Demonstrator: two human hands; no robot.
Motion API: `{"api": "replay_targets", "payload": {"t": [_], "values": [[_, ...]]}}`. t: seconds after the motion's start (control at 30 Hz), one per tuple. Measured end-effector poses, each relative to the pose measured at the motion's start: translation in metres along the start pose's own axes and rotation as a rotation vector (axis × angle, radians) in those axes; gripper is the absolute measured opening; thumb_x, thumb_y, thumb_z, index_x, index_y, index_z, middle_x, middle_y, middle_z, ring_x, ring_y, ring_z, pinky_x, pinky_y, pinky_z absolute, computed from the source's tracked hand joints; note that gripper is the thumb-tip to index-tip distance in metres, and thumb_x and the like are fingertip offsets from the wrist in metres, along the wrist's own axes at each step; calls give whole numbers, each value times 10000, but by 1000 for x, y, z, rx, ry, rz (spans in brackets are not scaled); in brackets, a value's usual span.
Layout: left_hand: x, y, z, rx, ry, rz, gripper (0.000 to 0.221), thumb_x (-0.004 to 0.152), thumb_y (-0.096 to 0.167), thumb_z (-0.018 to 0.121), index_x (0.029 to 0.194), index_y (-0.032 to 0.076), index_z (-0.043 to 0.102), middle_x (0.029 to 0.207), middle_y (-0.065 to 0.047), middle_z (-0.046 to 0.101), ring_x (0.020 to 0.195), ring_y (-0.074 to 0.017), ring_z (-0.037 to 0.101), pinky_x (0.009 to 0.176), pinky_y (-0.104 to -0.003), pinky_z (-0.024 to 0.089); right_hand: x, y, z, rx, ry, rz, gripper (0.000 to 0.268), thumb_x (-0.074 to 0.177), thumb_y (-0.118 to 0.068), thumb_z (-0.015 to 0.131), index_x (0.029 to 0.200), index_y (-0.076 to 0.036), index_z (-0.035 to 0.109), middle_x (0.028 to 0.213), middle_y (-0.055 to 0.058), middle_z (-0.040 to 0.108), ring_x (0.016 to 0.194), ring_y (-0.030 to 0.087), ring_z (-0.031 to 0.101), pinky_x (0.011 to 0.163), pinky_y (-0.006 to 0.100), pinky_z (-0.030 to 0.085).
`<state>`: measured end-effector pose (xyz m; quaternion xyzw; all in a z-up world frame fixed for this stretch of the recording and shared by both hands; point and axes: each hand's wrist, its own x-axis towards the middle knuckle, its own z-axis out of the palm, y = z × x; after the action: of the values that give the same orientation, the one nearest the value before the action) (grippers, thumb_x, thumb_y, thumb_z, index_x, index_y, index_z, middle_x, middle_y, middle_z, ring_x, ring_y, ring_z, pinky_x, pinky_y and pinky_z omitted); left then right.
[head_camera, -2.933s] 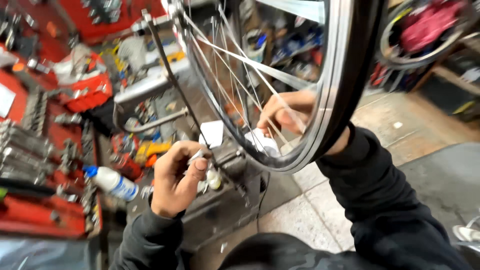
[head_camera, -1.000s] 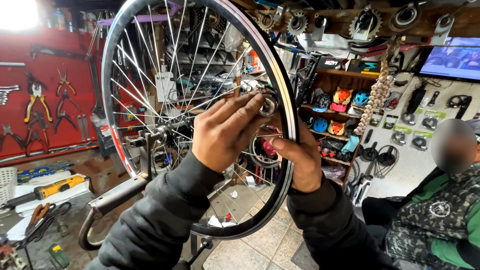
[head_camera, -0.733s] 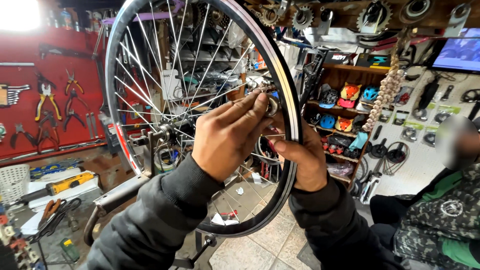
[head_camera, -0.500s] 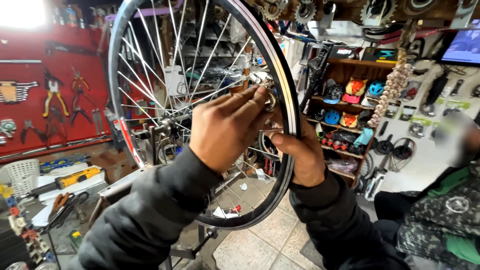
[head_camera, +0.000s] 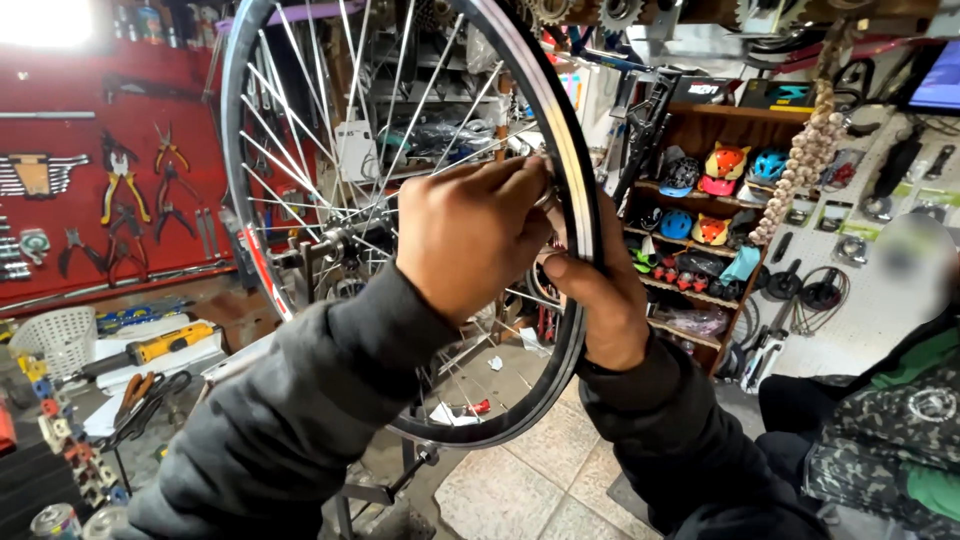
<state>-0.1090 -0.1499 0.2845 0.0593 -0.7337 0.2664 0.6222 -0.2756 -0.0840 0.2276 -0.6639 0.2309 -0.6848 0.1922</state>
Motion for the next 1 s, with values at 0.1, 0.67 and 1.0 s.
{"api": "replay_targets", "payload": {"t": [0.1, 0.67, 1.0], "values": [[18, -17, -5, -166, -153, -32, 256, 852, 203, 769, 1084, 94, 780, 921, -70, 780, 720, -206, 736, 598, -341, 557, 2, -5, 5, 22, -38, -32, 753, 868, -116, 591, 1576, -3, 361, 1445, 98, 555, 1392, 226, 528, 1212, 378, 409], [30, -51, -21, -579, -318, -160, 220, 844, 182, 859, 994, 61, 752, 858, -48, 769, 741, -148, 775, 673, -300, 623, -21, 23, -20, 262, -403, 12, 718, 1006, -324, 717, 1579, -22, 408, 1594, 204, 500, 1507, 341, 499, 1266, 559, 453], [-11, 1, -37, -321, -10, -88, 266, 902, 188, 858, 1048, 63, 673, 1050, -77, 662, 904, -249, 689, 767, -368, 561, -20, 22, -8, 160, -74, -26, 622, 982, -237, 689, 1502, 31, 477, 1404, 198, 622, 1295, 291, 624, 1129, 451, 482]]}}
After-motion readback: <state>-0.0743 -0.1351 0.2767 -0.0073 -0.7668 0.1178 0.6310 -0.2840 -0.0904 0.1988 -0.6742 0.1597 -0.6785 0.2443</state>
